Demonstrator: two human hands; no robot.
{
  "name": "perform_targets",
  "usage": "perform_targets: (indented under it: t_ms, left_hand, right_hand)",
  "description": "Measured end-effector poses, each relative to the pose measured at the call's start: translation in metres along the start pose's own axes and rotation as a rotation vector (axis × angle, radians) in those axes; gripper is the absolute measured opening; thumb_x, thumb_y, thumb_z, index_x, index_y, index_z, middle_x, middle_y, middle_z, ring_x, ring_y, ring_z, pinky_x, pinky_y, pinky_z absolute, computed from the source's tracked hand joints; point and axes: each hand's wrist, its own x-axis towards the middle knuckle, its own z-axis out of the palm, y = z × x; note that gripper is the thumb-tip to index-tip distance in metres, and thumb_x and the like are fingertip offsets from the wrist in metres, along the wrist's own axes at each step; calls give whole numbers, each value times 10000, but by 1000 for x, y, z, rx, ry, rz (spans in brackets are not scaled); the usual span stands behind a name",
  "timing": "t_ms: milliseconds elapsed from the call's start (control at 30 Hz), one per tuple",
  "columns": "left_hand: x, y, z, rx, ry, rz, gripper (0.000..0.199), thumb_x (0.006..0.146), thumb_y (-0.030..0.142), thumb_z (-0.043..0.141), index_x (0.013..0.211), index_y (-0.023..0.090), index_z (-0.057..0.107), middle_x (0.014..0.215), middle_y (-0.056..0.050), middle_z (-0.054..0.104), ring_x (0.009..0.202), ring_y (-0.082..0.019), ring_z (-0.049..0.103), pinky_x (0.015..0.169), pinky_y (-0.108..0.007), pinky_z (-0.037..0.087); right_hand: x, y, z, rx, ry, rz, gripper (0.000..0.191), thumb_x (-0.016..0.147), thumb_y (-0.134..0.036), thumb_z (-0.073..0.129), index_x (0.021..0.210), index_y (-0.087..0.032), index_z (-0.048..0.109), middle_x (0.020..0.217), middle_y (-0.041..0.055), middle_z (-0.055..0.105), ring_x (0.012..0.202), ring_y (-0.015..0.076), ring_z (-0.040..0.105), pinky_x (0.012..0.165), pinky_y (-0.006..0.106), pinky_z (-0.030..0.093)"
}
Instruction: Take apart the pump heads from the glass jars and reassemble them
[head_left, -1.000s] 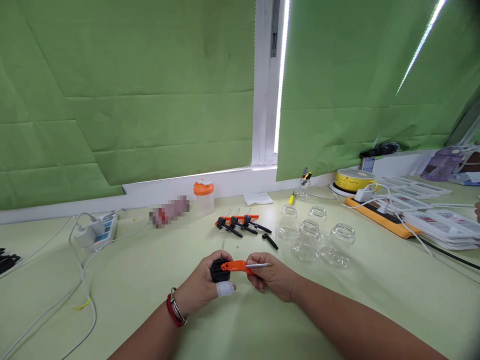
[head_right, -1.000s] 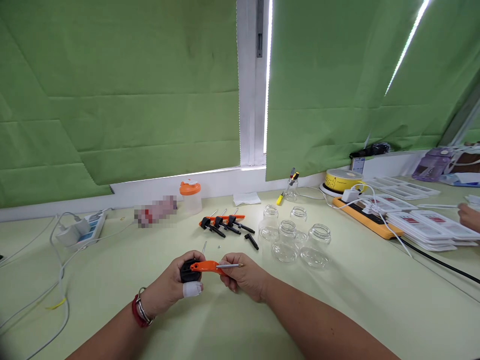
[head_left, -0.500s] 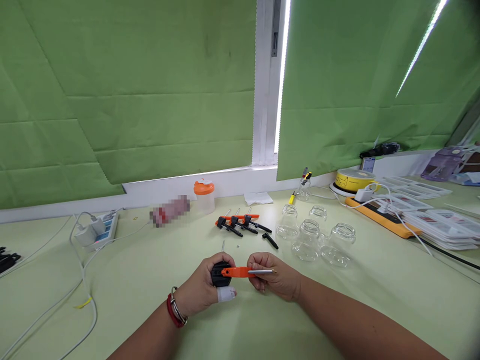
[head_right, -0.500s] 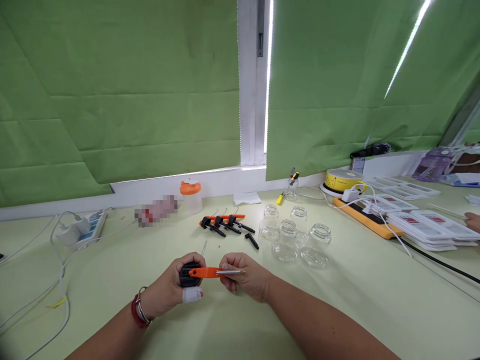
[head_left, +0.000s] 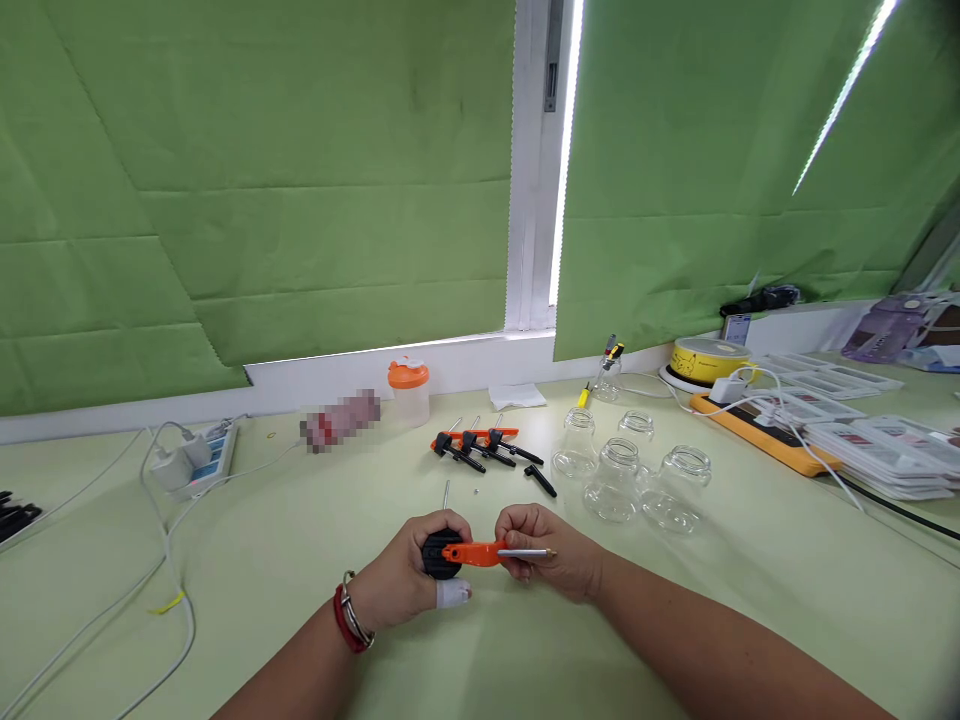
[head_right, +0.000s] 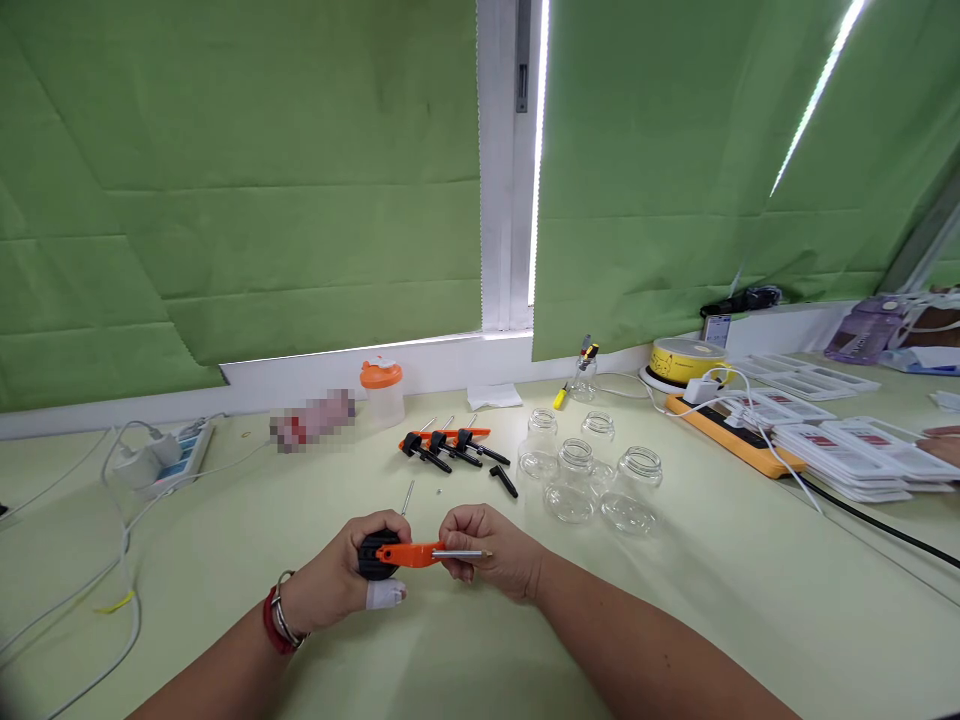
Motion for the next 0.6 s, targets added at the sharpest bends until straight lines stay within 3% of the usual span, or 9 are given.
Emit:
perform_targets:
  t_ms: [600]
  left_hand:
    - [-1, 5, 5, 28, -38, -27, 281, 613, 96, 668, 832, 184, 516, 688, 71, 419, 577, -70, 343, 535, -204, 306]
  right_hand:
    - [0, -2, 2, -112, 25, 57, 333, 714, -431, 719, 714, -140, 558, 526, -18, 588, 423, 52, 409, 422, 193, 238]
